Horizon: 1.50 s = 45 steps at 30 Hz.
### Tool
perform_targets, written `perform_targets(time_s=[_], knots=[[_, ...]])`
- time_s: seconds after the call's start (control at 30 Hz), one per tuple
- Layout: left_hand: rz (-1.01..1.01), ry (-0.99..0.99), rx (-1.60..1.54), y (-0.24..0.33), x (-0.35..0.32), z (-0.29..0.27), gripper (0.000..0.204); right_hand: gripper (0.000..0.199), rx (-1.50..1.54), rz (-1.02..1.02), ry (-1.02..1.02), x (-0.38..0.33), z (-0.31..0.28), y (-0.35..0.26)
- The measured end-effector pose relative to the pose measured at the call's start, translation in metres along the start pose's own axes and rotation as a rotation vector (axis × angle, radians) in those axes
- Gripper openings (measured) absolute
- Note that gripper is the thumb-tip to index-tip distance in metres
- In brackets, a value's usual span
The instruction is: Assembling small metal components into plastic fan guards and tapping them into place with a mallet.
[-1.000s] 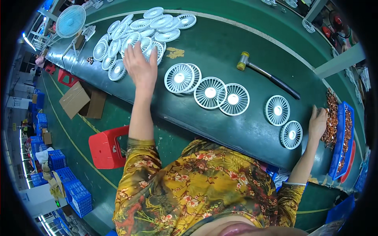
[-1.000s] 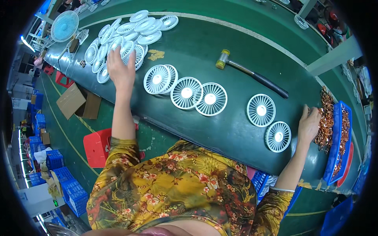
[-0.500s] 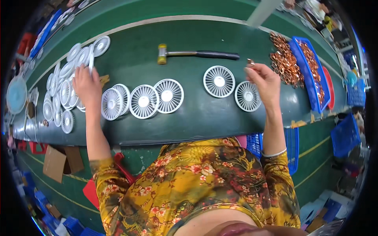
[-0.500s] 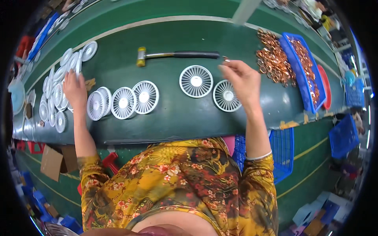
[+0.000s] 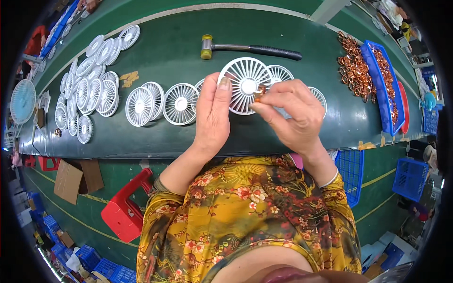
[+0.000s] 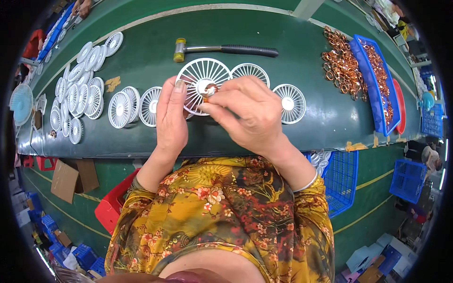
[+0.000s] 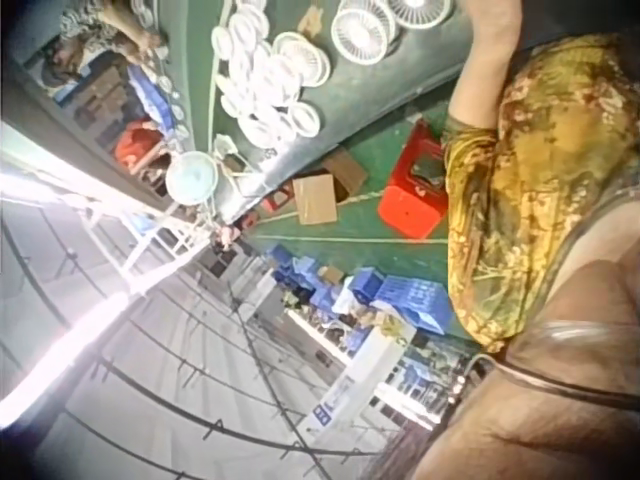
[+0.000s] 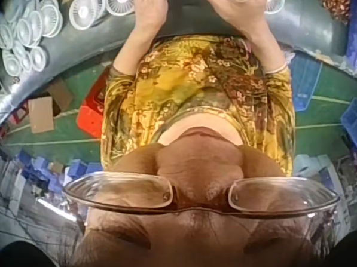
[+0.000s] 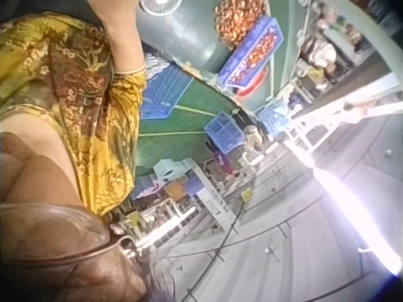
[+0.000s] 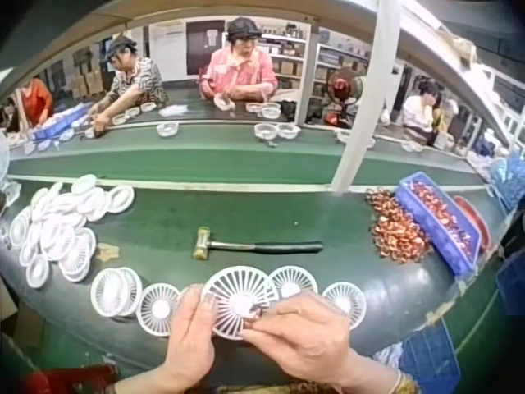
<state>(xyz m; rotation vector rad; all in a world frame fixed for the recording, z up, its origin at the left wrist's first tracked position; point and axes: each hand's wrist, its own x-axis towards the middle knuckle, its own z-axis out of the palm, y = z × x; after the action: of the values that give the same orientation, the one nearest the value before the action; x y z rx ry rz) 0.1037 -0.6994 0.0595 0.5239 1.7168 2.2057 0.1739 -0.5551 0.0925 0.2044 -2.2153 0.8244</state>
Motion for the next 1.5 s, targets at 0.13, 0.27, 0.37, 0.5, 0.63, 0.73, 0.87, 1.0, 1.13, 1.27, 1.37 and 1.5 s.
perform_targets(time_s=[0.13,0.27,0.37,0.5,0.63,0.73,0.87,1.0,1.13,1.27,1.37,1.5], knots=[[0.025,0.001,-0.019,-0.002,-0.007,0.007,0.026,0.014,-0.133,-0.021,-0.014,-0.001,0.014,0.002],[0.109,-0.016,0.141,-0.009,-0.010,0.007,0.025,0.010,-0.229,0.086,-0.187,-0.005,0.019,0.004],[0.107,-0.042,0.068,-0.007,-0.011,0.007,0.025,0.014,-0.237,0.074,-0.078,-0.008,0.022,0.004],[-0.065,-0.095,-0.208,0.001,-0.008,0.007,0.031,0.029,-0.298,0.027,0.014,-0.008,0.013,0.004],[-0.200,-0.302,-0.334,0.014,-0.014,-0.003,0.043,0.030,-0.043,-0.127,-0.274,-0.001,-0.012,0.006],[-0.257,-0.399,-0.274,0.016,-0.023,-0.011,0.050,0.026,0.469,-0.041,-0.555,0.009,-0.020,0.027],[-0.085,-0.287,-0.142,0.013,-0.021,-0.011,0.045,0.028,0.595,0.157,-0.524,0.021,-0.020,0.043],[-0.098,-0.114,-0.208,0.014,-0.020,-0.020,0.043,0.037,0.482,-0.003,-0.520,0.026,-0.010,0.038],[-0.114,-0.092,-0.228,0.003,-0.020,-0.024,0.041,0.030,0.241,-0.070,-0.458,0.010,0.020,0.028],[-0.228,-0.061,-0.287,-0.006,-0.024,-0.023,0.038,0.020,-0.027,0.043,-0.275,-0.002,0.024,0.010],[-0.303,-0.044,-0.415,0.001,-0.024,-0.020,0.036,0.019,-0.018,0.083,-0.190,-0.013,0.031,0.007],[-0.276,-0.121,-0.296,-0.004,-0.032,-0.025,0.041,0.018,0.100,-0.030,-0.320,-0.011,0.021,0.012]])
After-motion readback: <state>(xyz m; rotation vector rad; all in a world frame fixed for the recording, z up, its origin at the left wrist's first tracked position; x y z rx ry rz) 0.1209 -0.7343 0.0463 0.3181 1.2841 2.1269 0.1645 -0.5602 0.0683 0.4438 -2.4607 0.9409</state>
